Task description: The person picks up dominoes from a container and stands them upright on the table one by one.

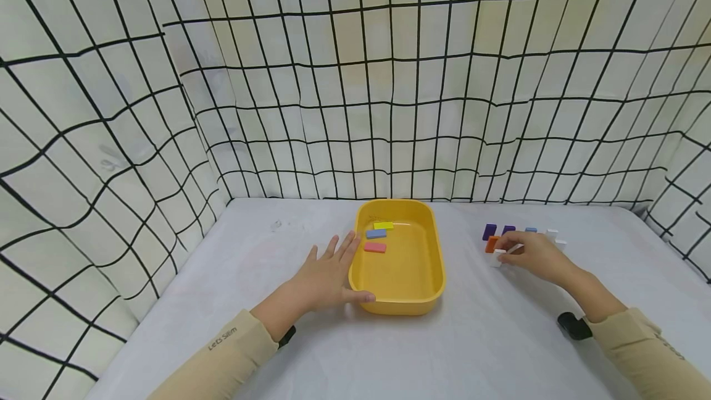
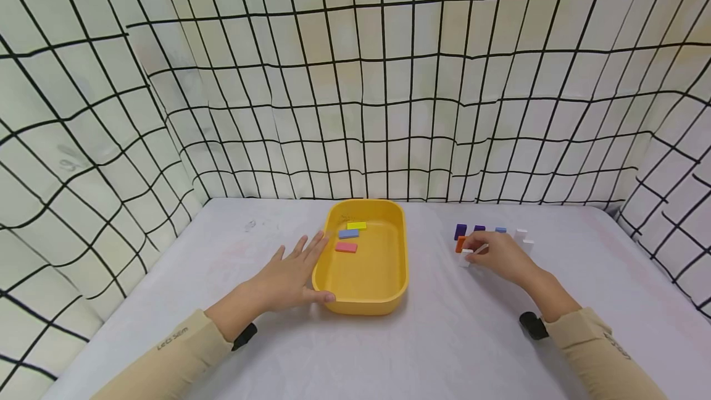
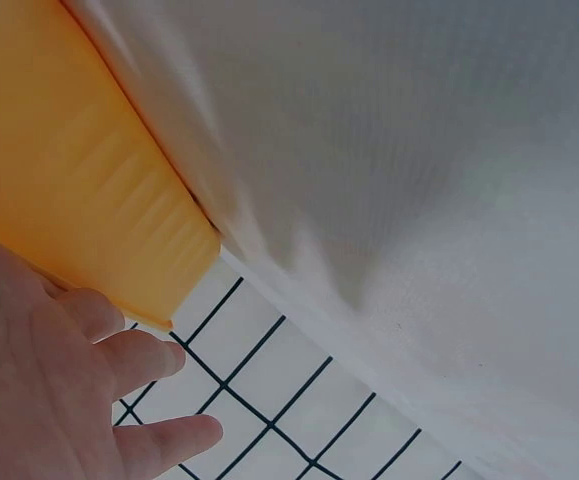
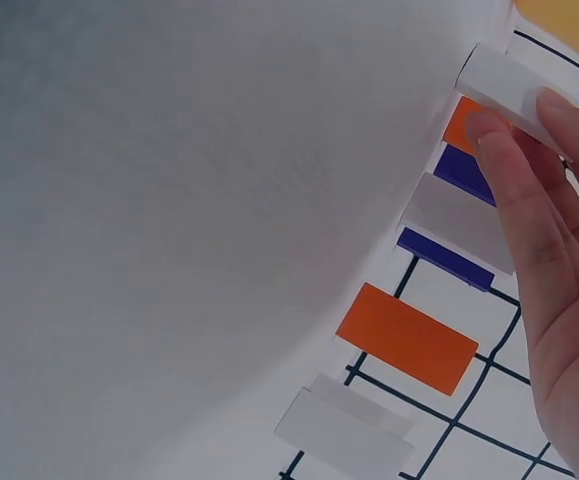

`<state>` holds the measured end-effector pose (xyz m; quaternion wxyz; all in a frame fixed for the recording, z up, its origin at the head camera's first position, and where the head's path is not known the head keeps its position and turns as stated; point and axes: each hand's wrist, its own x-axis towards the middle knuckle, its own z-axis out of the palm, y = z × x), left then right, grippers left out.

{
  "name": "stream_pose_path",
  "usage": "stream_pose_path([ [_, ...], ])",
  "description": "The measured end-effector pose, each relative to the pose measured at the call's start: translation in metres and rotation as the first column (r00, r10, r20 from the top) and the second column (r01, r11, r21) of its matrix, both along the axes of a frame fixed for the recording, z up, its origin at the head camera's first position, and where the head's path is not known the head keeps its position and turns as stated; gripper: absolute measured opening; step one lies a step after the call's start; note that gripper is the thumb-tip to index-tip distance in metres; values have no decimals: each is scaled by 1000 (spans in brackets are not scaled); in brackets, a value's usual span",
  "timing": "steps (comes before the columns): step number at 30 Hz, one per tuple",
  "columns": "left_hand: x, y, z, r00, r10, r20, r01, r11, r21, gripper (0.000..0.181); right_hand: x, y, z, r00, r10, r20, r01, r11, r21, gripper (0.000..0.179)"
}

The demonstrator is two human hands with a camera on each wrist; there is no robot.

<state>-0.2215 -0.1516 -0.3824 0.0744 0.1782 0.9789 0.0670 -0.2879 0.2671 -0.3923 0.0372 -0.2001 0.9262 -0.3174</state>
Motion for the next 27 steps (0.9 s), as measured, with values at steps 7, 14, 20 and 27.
stream_pose_path([
  [7,1,-1,1,1000,3,4,-3,1000,8,120,0,4,2,1000,2,4,-2,1000,23,18],
  [14,2,0,1,1000,0,3,0,1000,16,120,5,10,13,995,28,-93,-22,998,64,18],
  [20,1,-1,0,1000,3,-7,-3,1000,3,121,8,10,27,988,24,-155,-13,998,69,19],
  [27,1,-1,-1,1000,-1,-1,1,1000,5,122,15,-3,42,985,40,-168,-36,999,25,20],
])
